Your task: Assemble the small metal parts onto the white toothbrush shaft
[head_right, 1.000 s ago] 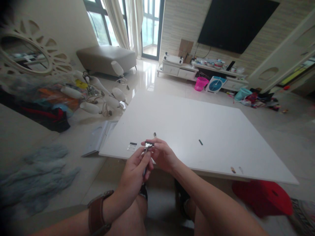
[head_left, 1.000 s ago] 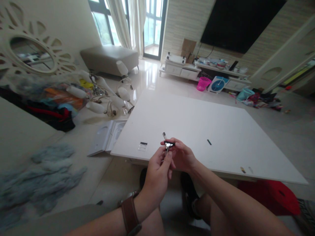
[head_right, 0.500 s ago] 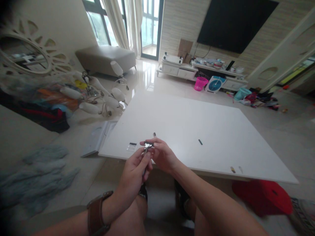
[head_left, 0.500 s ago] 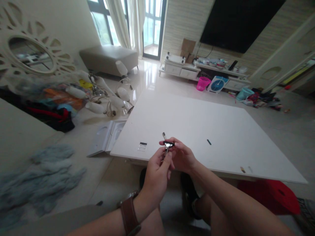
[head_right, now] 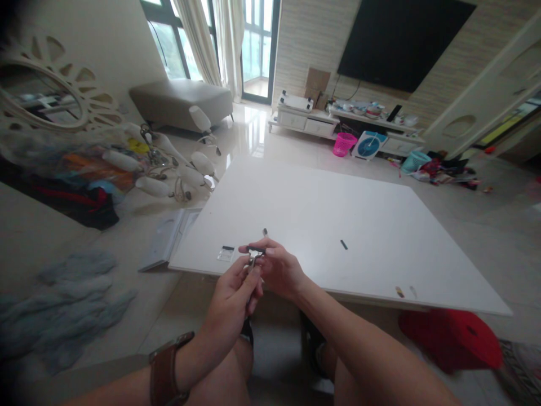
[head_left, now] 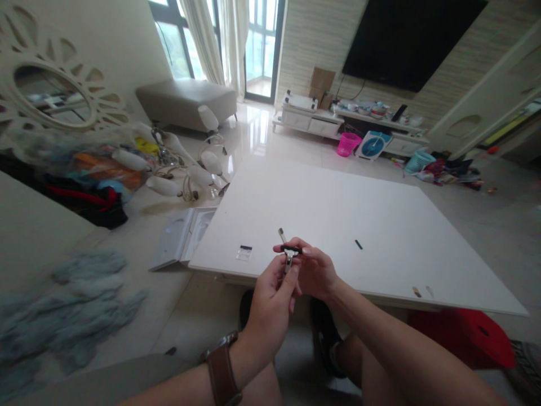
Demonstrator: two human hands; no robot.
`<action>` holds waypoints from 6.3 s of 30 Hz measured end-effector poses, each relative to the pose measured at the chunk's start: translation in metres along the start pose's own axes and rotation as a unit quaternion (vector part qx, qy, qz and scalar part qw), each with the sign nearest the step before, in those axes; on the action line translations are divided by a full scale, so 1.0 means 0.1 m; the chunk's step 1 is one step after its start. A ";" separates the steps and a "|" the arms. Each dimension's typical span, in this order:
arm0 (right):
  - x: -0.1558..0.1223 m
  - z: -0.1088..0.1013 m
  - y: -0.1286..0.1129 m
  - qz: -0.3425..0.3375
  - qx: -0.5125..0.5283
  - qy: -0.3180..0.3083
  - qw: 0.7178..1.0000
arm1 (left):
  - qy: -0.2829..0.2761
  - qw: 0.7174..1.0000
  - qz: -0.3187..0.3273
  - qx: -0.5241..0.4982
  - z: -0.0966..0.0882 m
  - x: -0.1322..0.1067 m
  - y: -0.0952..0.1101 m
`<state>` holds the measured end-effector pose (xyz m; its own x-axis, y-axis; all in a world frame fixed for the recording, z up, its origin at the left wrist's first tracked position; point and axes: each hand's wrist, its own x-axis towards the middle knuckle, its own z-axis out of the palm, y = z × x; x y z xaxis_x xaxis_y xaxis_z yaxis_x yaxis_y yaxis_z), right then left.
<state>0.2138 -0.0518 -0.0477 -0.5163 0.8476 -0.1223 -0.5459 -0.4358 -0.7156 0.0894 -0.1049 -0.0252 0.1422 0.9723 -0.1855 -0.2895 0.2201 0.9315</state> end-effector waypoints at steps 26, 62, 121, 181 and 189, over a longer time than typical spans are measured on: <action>-0.01 0.01 0.01 -0.014 0.003 0.004 1.000 | 0.000 1.000 0.003 -0.002 -0.01 -0.01 0.02; 0.01 -0.01 0.04 -0.027 0.001 0.010 1.000 | 0.005 1.000 -0.006 -0.016 -0.01 0.00 0.01; 0.02 -0.06 0.13 -0.162 -0.362 0.076 0.915 | 0.109 0.991 -0.041 -0.068 -0.08 0.09 -0.19; 0.00 0.00 0.09 -0.367 -0.563 0.068 0.738 | 0.107 0.989 -0.043 -0.092 -0.11 0.11 -0.29; 0.01 -0.06 0.09 -0.378 -0.558 0.042 0.738 | 0.115 0.987 -0.056 -0.098 -0.11 0.10 -0.28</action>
<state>0.2126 -0.0532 -0.0580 -0.2754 0.7570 0.5925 0.2502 0.6516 -0.7162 0.0888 -0.1003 -0.0569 -0.0278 0.9285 -0.3703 -0.4644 0.3161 0.8273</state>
